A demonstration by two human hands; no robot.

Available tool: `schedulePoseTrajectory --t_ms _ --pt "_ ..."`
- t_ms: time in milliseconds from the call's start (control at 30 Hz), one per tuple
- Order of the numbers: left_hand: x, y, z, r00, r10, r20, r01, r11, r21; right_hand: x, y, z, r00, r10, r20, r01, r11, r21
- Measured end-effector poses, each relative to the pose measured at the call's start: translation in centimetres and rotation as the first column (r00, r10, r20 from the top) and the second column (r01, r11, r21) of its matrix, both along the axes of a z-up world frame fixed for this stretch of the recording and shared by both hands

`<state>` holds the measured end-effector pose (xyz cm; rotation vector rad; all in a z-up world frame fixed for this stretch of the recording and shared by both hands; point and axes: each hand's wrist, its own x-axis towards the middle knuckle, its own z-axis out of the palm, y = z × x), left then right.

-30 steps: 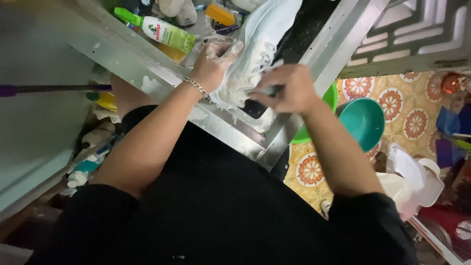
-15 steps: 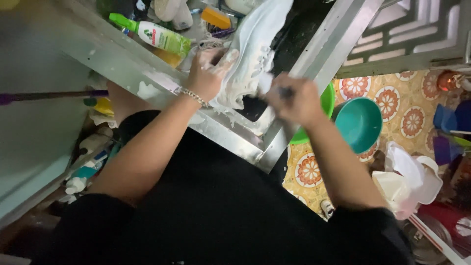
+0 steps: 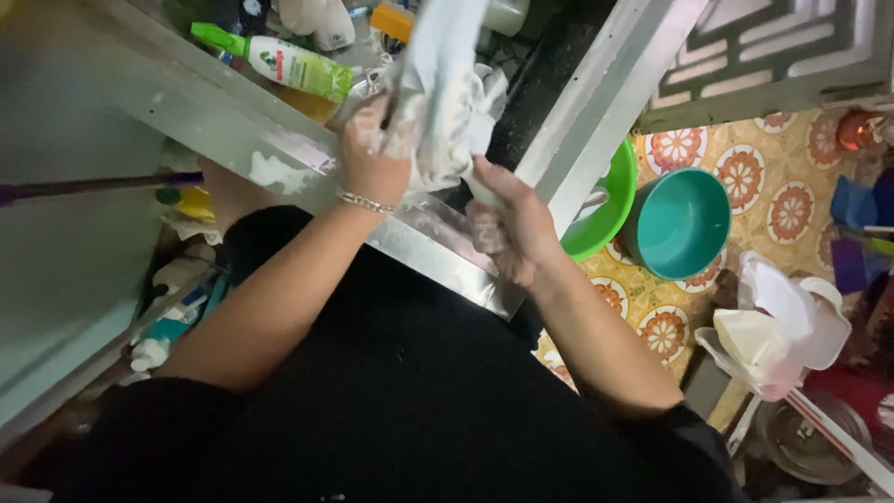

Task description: The person scrubs a white sneaker with a brush and cleaning solution in a sink. They rinse the shoe under running water, apply a spray cleaner, and scrub the shoe again with a different brush before rinsing it once more.

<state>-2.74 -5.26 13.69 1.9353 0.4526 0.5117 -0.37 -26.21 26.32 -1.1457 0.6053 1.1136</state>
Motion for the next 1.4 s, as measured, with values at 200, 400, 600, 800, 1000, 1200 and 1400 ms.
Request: schedulePoseTrajectory --t_ms 200,400,600,800,1000,1200,1400 --pt "-0.1 0.6 3.8 0.933 -0.191 -0.306 0.095 0.948 -0.304 -1.4 -5.4 -3.2 0.145 0.626 0.766 -0.185 0.778 -0.601" --pt "-0.5 -1.1 1.3 0.949 -0.169 -0.267 0.139 0.982 -0.128 -2.8 -2.5 -3.5 0.866 0.008 0.501 0.044 0.995 -0.091" --pt "-0.3 1.2 1.4 0.994 -0.095 -0.049 0.091 0.992 -0.088 -0.3 -2.4 -8.0 0.513 0.223 0.829 -0.045 0.971 -0.233" --pt "-0.5 -0.5 3.5 0.959 -0.198 -0.203 0.156 0.966 -0.205 -0.5 -7.9 -2.5 0.083 0.576 0.813 -0.312 0.790 -0.528" --pt "-1.0 -1.4 3.4 0.942 -0.329 0.058 0.327 0.944 0.048 -1.2 -6.7 -8.2 -0.064 0.670 0.740 -0.113 0.732 -0.672" --pt "-1.0 -1.1 4.5 0.893 -0.439 0.097 0.437 0.898 0.040 -3.6 -9.2 -4.3 0.180 0.602 0.778 -0.273 0.791 -0.548" --pt "-1.2 -0.7 1.4 0.875 -0.452 -0.173 0.432 0.890 -0.143 -5.2 -5.9 -6.3 0.126 0.566 0.815 -0.137 0.823 -0.551"
